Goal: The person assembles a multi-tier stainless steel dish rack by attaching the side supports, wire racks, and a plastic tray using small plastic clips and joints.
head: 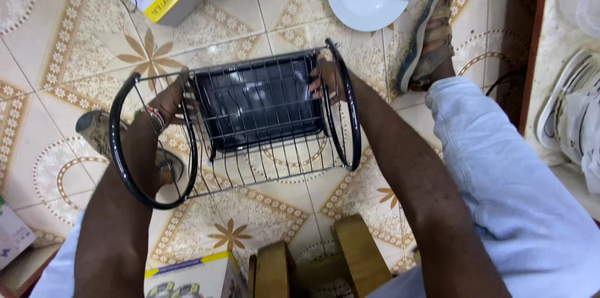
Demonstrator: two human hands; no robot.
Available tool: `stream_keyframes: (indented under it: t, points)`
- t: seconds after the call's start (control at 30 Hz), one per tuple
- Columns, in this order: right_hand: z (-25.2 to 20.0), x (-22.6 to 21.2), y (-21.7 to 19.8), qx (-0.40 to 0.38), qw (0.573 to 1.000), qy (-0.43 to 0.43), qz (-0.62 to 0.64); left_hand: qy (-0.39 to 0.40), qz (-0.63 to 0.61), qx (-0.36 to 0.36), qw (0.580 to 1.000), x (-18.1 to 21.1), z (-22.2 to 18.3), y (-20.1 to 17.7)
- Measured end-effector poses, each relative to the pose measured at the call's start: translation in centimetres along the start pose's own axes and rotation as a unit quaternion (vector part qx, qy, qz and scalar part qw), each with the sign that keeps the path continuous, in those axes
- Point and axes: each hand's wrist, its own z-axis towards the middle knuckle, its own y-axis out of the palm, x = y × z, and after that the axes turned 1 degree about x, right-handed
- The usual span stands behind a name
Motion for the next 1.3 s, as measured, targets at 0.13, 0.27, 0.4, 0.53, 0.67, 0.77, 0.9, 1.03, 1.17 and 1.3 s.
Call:
stream_keyframes:
  t: [0.13, 0.27, 0.4, 0.53, 0.67, 0.77, 0.9, 1.03, 1.17, 1.3]
  points:
    - [-2.7, -0.5, -0.1, 0.011, 1.0, -0.012, 0.011, 0.025, 0.015, 0.015, 0.999, 2.8, -4.4, 0.3]
    - [-10.3, -2.6, -0.6, 0.027, 0.996, -0.086, 0.027, 0.063, 0.032, 0.02, 0.997, 5.3, -10.3, -0.3]
    - [-18.6, -5.8, -0.7, 0.071, 0.986, -0.136, 0.07, 0.144, 0.009, 0.043, 0.989, 9.0, -19.3, -1.3]
    - [-25.4, -4.1, -1.2, -0.007, 0.959, -0.237, 0.153, 0.213, -0.096, 0.083, 0.969, 10.2, -26.6, -0.9]
    - [-30.0, -0.6, -0.2, -0.054, 0.93, -0.264, 0.249, 0.269, -0.173, 0.173, 0.932, 7.6, -32.8, 2.5]
    - [-32.7, 0.9, 1.8, -0.041, 0.919, -0.249, 0.303, 0.317, -0.23, 0.252, 0.885, 3.7, -32.8, 5.3]
    - [-29.7, 2.1, 2.6, 0.037, 0.948, -0.252, 0.19, 0.285, -0.352, 0.271, 0.85, -0.5, -31.6, 7.7]
    - [-19.2, 6.9, 2.6, 0.187, 0.935, -0.3, 0.005, 0.318, -0.323, 0.248, 0.856, -6.1, -24.1, 6.9]
    - [-17.3, 8.0, 3.2, 0.2, 0.926, -0.318, -0.019, 0.365, -0.258, 0.289, 0.846, -10.0, -16.6, 5.7]
    - [-12.9, 10.7, 3.1, 0.162, 0.925, -0.342, -0.023, 0.405, -0.32, 0.273, 0.812, -12.5, -13.8, 5.7]
